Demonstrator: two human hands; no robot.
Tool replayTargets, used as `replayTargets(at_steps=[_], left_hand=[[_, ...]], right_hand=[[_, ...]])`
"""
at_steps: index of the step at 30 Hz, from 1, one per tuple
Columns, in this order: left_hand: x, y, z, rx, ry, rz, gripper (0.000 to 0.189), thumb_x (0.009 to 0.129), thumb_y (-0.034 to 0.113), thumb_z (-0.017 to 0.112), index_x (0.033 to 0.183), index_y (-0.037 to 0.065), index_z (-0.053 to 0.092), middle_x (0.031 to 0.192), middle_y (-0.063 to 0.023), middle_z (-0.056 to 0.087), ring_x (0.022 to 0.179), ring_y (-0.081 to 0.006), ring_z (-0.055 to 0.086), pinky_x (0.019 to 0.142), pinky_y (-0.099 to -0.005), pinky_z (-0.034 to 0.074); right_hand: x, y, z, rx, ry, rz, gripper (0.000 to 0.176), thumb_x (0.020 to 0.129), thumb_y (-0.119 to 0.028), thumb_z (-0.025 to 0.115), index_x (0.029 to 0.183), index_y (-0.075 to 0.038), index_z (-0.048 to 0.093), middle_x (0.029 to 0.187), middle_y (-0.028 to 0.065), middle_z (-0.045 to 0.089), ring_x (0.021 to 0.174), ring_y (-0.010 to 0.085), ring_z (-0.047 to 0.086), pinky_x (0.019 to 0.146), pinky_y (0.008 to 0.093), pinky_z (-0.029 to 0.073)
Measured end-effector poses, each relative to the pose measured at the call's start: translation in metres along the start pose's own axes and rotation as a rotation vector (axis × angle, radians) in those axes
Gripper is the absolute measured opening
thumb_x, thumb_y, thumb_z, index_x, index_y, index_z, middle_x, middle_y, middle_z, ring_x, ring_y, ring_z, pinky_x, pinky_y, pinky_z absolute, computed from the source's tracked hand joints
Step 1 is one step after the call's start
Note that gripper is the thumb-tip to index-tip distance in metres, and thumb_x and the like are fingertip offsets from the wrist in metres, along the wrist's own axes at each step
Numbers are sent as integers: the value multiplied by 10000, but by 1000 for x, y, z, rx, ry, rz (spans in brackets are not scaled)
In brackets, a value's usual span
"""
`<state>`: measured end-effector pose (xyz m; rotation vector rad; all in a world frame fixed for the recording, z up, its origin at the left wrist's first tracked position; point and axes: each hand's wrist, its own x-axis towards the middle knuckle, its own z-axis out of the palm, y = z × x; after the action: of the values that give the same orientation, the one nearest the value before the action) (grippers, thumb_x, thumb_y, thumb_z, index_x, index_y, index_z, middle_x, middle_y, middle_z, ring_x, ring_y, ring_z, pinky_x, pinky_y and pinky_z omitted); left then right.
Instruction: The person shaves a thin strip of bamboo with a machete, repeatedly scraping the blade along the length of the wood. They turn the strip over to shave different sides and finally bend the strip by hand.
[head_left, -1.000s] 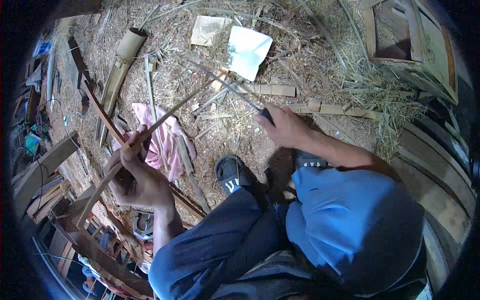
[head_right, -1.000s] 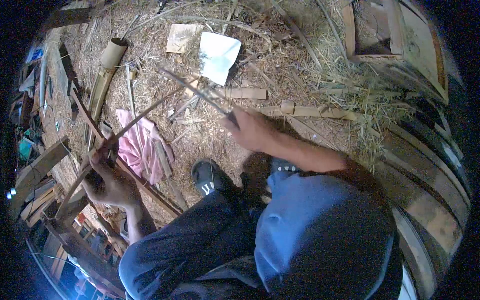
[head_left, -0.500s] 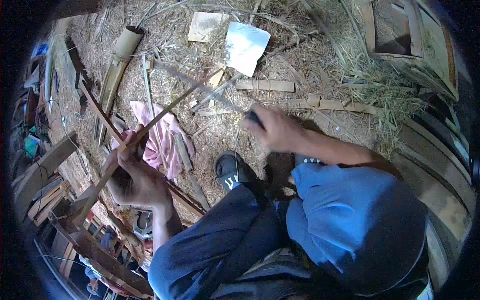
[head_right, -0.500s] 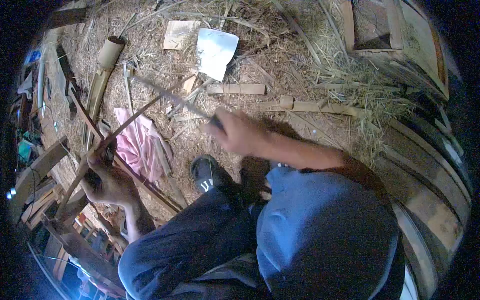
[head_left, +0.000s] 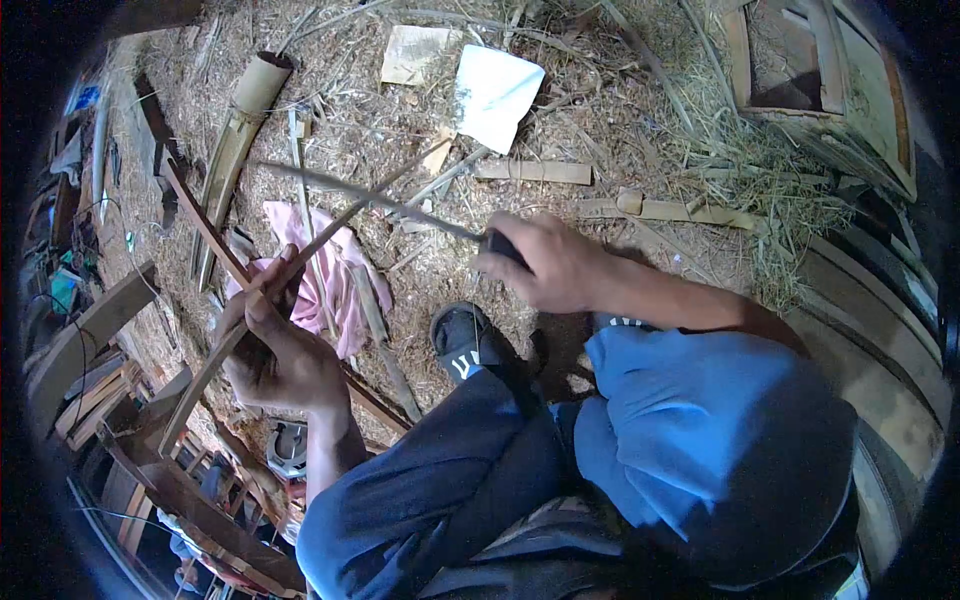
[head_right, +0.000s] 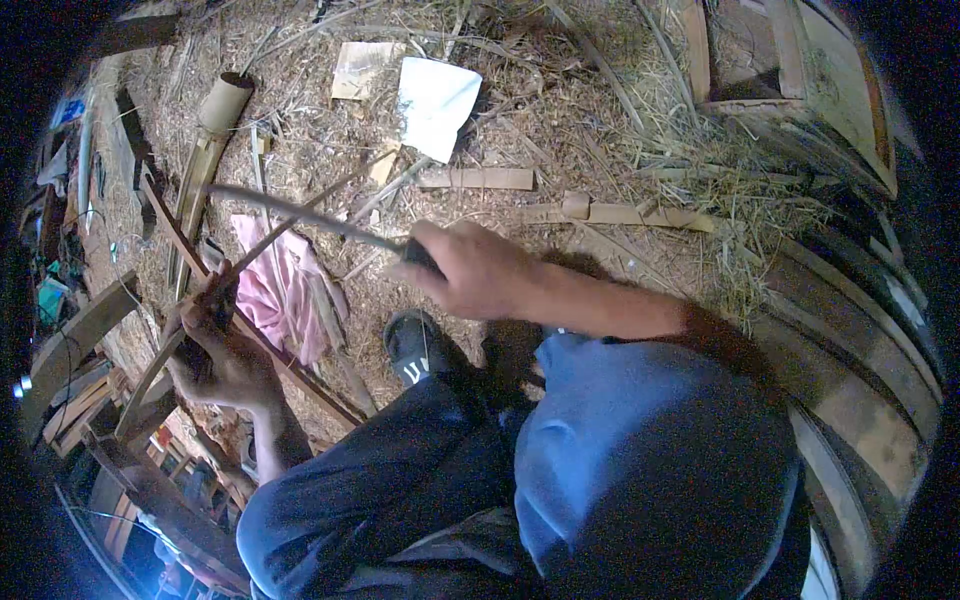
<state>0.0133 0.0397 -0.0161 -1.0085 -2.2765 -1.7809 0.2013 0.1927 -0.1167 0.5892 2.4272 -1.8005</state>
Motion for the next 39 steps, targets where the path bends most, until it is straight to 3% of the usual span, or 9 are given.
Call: replayTargets(at_steps=[2, 10, 14, 17, 24, 28, 36, 37, 39], left_hand=[[1, 2, 0, 34, -11, 27, 188, 969, 67, 484, 999, -117, 515, 933, -269, 633, 859, -326, 673, 779, -434, 592], [-2, -3, -1, -1, 31, -5, 255, 982, 113, 470, 956, -132, 539, 899, -284, 649, 827, -390, 676, 751, -481, 591], [0, -4, -2, -42, 1, 46, 187, 966, 72, 493, 998, -110, 520, 888, -256, 643, 825, -325, 681, 768, -422, 595], [0, -5, -4, -15, -25, 13, 159, 963, 63, 494, 972, -93, 524, 876, -251, 646, 821, -329, 683, 765, -436, 597], [3, -8, -2, -14, 6, 39, 161, 962, 59, 491, 983, -100, 508, 890, -253, 643, 824, -345, 681, 757, -452, 601], [1, -6, -2, 40, 21, 1, 190, 969, 70, 479, 979, -118, 500, 889, -257, 637, 814, -360, 679, 759, -447, 600], [-2, -6, -6, -18, -60, 10, 195, 980, 98, 458, 1004, -93, 482, 958, -278, 618, 885, -406, 659, 793, -491, 585], [-4, -6, -4, -13, -62, 8, 195, 980, 98, 458, 1004, -93, 482, 958, -278, 618, 885, -406, 659, 793, -491, 585], [-5, -4, 1, -59, -7, 43, 265, 984, 147, 475, 973, -114, 518, 909, -284, 642, 833, -397, 673, 765, -498, 586]], right_hand=[[-3, -4, 1, 38, -53, 59, 457, 922, -443, 542, 864, 9, 506, 626, 234, 571, 623, 407, 614, 574, 501, 464], [5, 12, -3, -12, 35, 219, 415, 929, -397, 541, 895, 16, 514, 617, 209, 575, 594, 373, 617, 568, 489, 458], [-7, 14, 14, 60, 104, -97, 362, 928, -331, 565, 894, 27, 527, 585, 187, 544, 523, 329, 564, 537, 450, 428], [6, 72, 22, -39, 216, 322, 386, 945, -347, 539, 877, 33, 522, 582, 188, 533, 516, 353, 547, 541, 452, 427], [-7, 17, 6, -18, 78, 4, 446, 950, -398, 508, 882, 42, 508, 578, 196, 526, 528, 375, 554, 566, 464, 439], [4, 56, 7, -108, 147, 390, 451, 947, -409, 512, 903, 40, 523, 587, 192, 541, 539, 358, 576, 558, 466, 444], [-4, -14, -3, 85, 12, -16, 483, 932, -442, 523, 825, 28, 511, 597, 214, 565, 584, 399, 603, 565, 513, 447], [-6, -1, 7, 58, 74, -115, 436, 965, -407, 487, 863, 16, 519, 585, 188, 528, 524, 316, 563, 519, 427, 429], [-5, 28, 19, 34, 84, 51, 444, 965, -412, 484, 876, 21, 527, 596, 192, 531, 549, 320, 570, 541, 434, 434]])
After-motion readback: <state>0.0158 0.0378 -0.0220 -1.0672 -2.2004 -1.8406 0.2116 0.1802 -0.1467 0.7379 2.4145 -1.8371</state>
